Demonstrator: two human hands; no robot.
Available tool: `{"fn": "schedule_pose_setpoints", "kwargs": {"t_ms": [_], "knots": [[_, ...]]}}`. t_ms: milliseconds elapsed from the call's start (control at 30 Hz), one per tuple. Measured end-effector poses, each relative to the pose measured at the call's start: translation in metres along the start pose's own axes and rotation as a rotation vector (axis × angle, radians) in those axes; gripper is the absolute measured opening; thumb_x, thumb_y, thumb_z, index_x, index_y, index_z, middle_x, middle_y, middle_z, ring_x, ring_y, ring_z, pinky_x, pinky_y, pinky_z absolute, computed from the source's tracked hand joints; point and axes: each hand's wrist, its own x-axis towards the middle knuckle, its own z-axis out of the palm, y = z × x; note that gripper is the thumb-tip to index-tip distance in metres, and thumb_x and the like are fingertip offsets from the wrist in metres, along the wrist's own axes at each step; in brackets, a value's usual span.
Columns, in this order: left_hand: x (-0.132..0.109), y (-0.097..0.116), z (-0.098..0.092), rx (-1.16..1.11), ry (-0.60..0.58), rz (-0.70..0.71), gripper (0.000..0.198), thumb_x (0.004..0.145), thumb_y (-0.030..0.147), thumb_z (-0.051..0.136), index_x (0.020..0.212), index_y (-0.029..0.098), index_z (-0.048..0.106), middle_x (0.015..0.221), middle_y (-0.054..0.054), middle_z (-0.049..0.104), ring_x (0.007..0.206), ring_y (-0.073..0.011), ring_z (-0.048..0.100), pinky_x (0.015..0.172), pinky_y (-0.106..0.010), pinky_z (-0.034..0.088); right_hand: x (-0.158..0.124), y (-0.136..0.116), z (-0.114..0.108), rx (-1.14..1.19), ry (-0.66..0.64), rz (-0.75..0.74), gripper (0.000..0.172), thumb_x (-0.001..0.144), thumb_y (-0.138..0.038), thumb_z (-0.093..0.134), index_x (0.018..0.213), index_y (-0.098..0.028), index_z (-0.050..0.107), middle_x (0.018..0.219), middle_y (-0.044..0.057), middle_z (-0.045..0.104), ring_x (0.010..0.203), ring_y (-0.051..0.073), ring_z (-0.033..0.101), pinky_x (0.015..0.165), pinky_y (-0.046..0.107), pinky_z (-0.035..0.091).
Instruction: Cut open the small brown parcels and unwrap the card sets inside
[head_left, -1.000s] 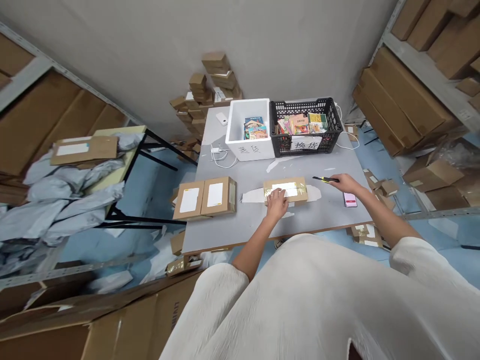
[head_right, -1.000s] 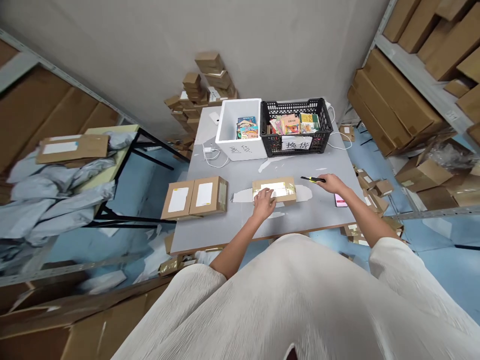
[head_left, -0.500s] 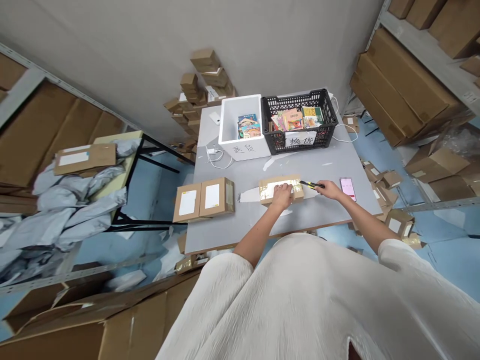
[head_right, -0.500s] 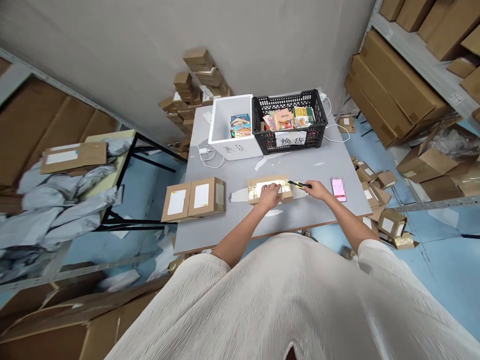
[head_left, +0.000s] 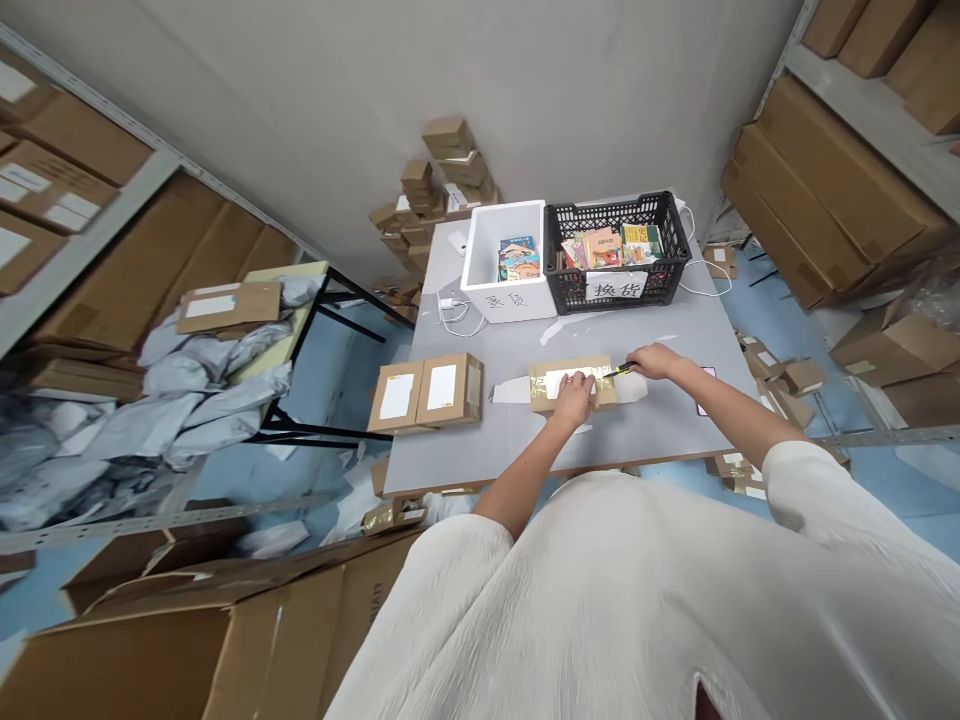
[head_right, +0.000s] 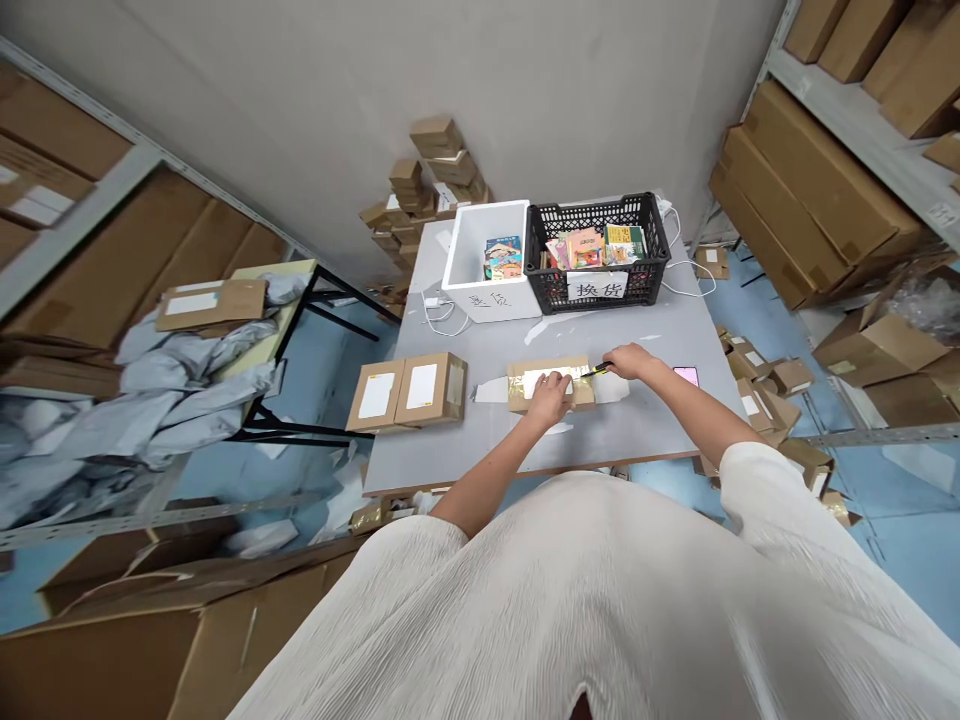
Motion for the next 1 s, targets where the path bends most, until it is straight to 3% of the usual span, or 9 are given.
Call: {"fn": "schedule_pose_setpoints", "kwargs": {"t_ms": [100, 233, 467, 733, 867, 1000], "knots": [[-0.001, 0.001, 0.000, -0.003, 0.010, -0.001, 0.061, 0.091, 0.030, 0.078, 0.147, 0.024, 0.055, 0.141, -0.014, 0.060, 0.124, -0.0318, 0.067, 0.134, -0.054, 0.026, 0.002, -0.001, 0.000, 0.078, -0.037, 0.025, 0.024, 0.100, -0.043, 0.067, 0.107, -0.026, 0.081, 0.102, 0.009, 0.083, 0.095, 0.026, 0.074, 0.079, 0.031, 0.051], [0.000, 0.000, 0.000, -0.029, 0.005, -0.004, 0.063, 0.090, 0.031, 0.080, 0.147, 0.025, 0.055, 0.142, -0.014, 0.059, 0.125, -0.0326, 0.066, 0.133, -0.054, 0.026, -0.016, 0.004, 0.018, 0.439, -0.176, 0.096, 0.036, 0.100, -0.056, 0.065, 0.095, -0.023, 0.077, 0.086, 0.005, 0.080, 0.076, 0.020, 0.073, 0.070, 0.028, 0.053], [0.004, -0.002, -0.002, -0.051, 0.000, -0.010, 0.066, 0.090, 0.030, 0.079, 0.150, 0.028, 0.054, 0.144, -0.014, 0.058, 0.128, -0.0338, 0.065, 0.133, -0.055, 0.026, -0.049, 0.014, 0.058, 0.724, -0.158, 0.098, 0.050, 0.092, -0.072, 0.070, 0.086, -0.022, 0.070, 0.078, 0.004, 0.076, 0.073, 0.019, 0.073, 0.068, 0.027, 0.057], [0.006, -0.005, -0.009, -0.108, 0.029, -0.011, 0.088, 0.094, 0.039, 0.073, 0.172, 0.025, 0.034, 0.154, -0.018, 0.055, 0.138, -0.0368, 0.060, 0.120, -0.049, 0.043, -0.069, 0.012, 0.070, 0.847, 0.100, 0.229, 0.042, 0.103, -0.062, 0.060, 0.095, -0.021, 0.064, 0.095, 0.007, 0.082, 0.077, 0.018, 0.075, 0.065, 0.025, 0.056], [0.014, -0.008, -0.014, -0.140, 0.112, -0.058, 0.063, 0.105, 0.031, 0.054, 0.167, 0.025, 0.043, 0.171, -0.018, 0.042, 0.144, -0.0361, 0.056, 0.113, -0.049, 0.049, -0.071, 0.002, 0.067, 0.796, 0.189, 0.241, 0.038, 0.108, -0.056, 0.053, 0.102, -0.021, 0.066, 0.099, 0.008, 0.082, 0.078, 0.018, 0.074, 0.067, 0.025, 0.055], [0.026, -0.010, -0.020, -0.142, 0.150, -0.084, 0.051, 0.107, 0.020, 0.045, 0.157, 0.024, 0.054, 0.164, -0.017, 0.052, 0.147, -0.0340, 0.054, 0.117, -0.050, 0.046, -0.073, -0.011, 0.063, 0.607, 0.250, 0.185, 0.038, 0.111, -0.046, 0.046, 0.108, -0.022, 0.074, 0.104, 0.006, 0.082, 0.092, 0.021, 0.076, 0.084, 0.030, 0.056]]}}
